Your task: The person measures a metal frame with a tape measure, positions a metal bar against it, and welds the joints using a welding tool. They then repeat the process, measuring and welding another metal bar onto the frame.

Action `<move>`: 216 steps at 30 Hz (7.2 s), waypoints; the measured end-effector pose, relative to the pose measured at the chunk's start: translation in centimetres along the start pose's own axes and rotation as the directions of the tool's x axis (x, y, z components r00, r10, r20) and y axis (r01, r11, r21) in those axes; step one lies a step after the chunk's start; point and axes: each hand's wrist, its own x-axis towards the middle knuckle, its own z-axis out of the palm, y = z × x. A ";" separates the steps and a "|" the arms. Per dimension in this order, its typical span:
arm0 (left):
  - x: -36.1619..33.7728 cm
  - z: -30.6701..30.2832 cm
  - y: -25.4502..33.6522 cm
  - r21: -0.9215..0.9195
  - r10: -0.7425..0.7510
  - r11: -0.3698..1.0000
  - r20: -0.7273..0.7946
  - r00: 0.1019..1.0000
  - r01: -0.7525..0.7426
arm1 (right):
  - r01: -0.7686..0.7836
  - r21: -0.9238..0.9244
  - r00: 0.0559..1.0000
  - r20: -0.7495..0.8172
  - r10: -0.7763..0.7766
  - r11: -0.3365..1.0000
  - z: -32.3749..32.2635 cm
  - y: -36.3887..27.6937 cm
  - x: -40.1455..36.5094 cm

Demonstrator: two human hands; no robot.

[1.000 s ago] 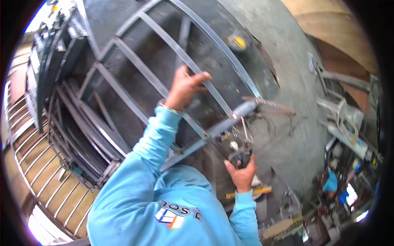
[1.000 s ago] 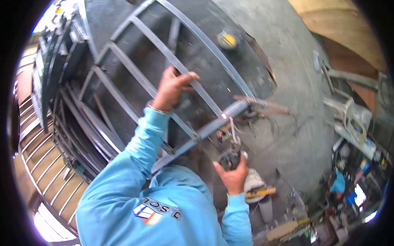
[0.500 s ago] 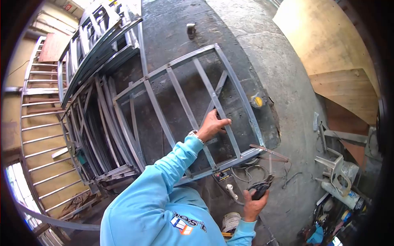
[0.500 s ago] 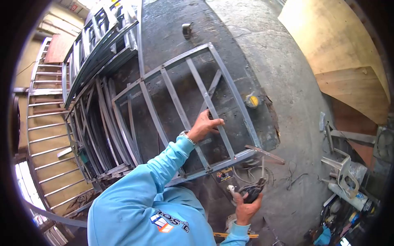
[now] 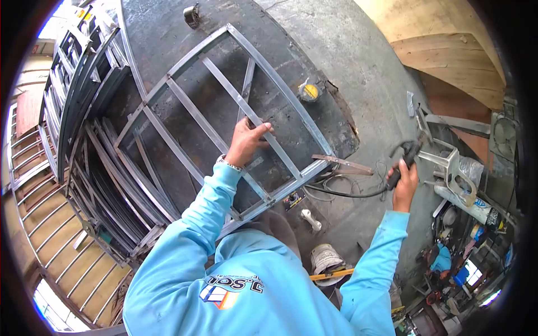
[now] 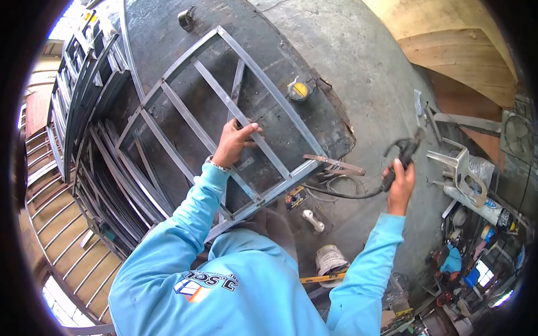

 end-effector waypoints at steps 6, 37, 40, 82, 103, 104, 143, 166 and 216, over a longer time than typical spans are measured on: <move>-0.1 -0.1 0.3 0.003 0.010 1.000 0.013 1.000 -0.010 | -0.002 -0.067 0.990 0.141 0.012 0.998 3.6 1.2 0.2; -16.1 -1.8 -1.6 0.353 0.240 0.928 -0.319 0.917 -0.120 | 0.444 0.007 0.882 0.172 -0.439 0.896 7.0 -2.9 5.9; -14.7 -1.9 -3.0 0.492 0.377 0.849 -0.313 0.872 -0.191 | 0.644 -0.109 0.753 0.269 -0.601 0.757 10.6 -7.1 3.9; 0.5 2.6 8.6 -0.443 0.135 0.894 0.124 0.983 -0.067 | 0.234 -0.115 0.554 0.832 -0.035 0.965 28.9 -11.4 5.1; 10.3 -1.6 5.8 0.065 0.308 0.902 -0.790 0.531 -0.426 | 0.886 -0.395 0.435 0.889 -0.141 0.243 41.3 -16.2 17.5; 9.8 -1.8 6.1 -0.182 0.183 0.900 -0.666 0.723 -0.396 | 0.911 -0.371 0.398 0.905 -0.148 0.180 42.5 -16.4 16.9; 5.2 -2.2 8.7 0.672 0.550 0.721 -0.702 0.452 0.165 | 0.936 -0.342 0.351 0.916 -0.192 0.083 48.9 -14.7 12.7; 5.9 -2.6 7.1 0.763 0.671 0.639 -0.614 0.416 0.096 | 0.955 -0.222 0.265 0.937 -0.229 0.196 48.8 -13.8 14.0; 5.6 -2.8 7.1 0.766 0.668 0.639 -0.597 0.444 0.069 | 0.382 -0.726 0.917 0.376 -0.135 0.572 37.2 -7.2 10.6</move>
